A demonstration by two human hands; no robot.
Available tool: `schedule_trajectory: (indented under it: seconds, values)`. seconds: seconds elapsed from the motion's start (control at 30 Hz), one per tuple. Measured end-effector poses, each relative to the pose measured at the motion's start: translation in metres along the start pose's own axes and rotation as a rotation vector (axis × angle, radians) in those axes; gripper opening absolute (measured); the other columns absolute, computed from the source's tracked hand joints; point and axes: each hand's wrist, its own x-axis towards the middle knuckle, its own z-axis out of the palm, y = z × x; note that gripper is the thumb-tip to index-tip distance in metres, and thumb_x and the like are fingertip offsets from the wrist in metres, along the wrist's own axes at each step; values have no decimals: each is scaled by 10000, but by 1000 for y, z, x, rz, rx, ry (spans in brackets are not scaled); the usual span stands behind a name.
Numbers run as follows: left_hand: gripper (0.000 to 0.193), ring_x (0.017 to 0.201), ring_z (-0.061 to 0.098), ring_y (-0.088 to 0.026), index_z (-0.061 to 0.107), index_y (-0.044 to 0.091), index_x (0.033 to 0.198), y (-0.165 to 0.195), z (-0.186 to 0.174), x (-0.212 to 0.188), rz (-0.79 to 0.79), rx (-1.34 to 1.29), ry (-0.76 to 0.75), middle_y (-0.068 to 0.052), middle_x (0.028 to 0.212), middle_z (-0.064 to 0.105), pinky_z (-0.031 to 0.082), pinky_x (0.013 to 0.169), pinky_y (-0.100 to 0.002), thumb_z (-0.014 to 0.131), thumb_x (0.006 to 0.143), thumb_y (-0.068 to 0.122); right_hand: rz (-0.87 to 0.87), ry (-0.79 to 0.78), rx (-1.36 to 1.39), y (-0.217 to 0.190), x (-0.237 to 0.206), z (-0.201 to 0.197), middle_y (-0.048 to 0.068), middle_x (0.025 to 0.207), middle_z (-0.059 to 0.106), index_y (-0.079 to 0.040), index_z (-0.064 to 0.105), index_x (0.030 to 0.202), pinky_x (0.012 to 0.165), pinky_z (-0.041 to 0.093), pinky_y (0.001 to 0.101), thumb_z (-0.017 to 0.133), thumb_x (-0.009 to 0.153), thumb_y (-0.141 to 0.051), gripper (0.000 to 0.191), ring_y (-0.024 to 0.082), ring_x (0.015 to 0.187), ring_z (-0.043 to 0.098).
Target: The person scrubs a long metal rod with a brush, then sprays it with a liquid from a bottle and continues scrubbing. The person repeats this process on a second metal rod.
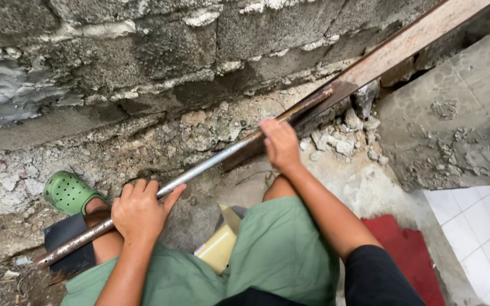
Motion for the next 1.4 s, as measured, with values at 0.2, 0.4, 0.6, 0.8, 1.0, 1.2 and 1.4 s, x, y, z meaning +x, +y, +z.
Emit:
schedule_trajectory:
  seconds: [0.2,0.4,0.6,0.8,1.0,1.2,1.4]
  values:
    - [552,699,582,-240,645,130,658,0,0,0,-22,-1,-1,-27,697,567,404,572,-395,748,812,650,103,110,-166,2,10,-4,152,1382,651,-59,658,1314,1201,346,526,495,1017,-106,341,328,1381,561]
    - [557,686,579,-241,644,126,659,0,-1,0,-4,10,-5,-28,700,570,400,561,-393,748,822,649,-166,-42,68,-18,-6,19,145,1363,686,-57,682,1318,1174,382,546,486,1032,-130,355,324,1343,598]
    - [547,701,583,-246,658,126,682,3,-3,1,-11,19,25,-30,703,568,408,579,-395,741,818,649,194,144,-225,36,21,-15,157,1292,695,-56,691,1213,1140,366,568,497,1022,-134,283,363,1308,608]
    - [570,692,582,-246,647,122,663,2,0,0,-20,31,-2,-30,692,565,407,571,-396,745,811,664,-48,65,20,-46,-13,33,164,1351,671,-47,660,1312,1173,381,557,454,1045,-137,349,364,1340,589]
    - [562,702,590,-241,657,124,673,2,0,-2,-19,24,0,-28,704,577,413,573,-393,744,814,661,140,124,-172,33,17,-13,161,1266,705,-60,683,1212,1116,391,571,480,1001,-101,295,362,1278,622]
    - [530,709,598,-250,674,129,703,3,0,8,-20,-3,9,-30,710,584,421,576,-406,743,807,643,79,167,17,-5,2,20,146,1294,671,-60,673,1231,1173,411,546,483,1030,-129,285,359,1307,596]
    - [547,741,607,-256,632,128,674,4,0,-3,-1,19,0,-30,731,587,429,604,-409,743,820,643,27,123,-13,23,-7,14,143,1330,677,-72,677,1273,1186,389,543,507,1017,-135,314,338,1323,596]
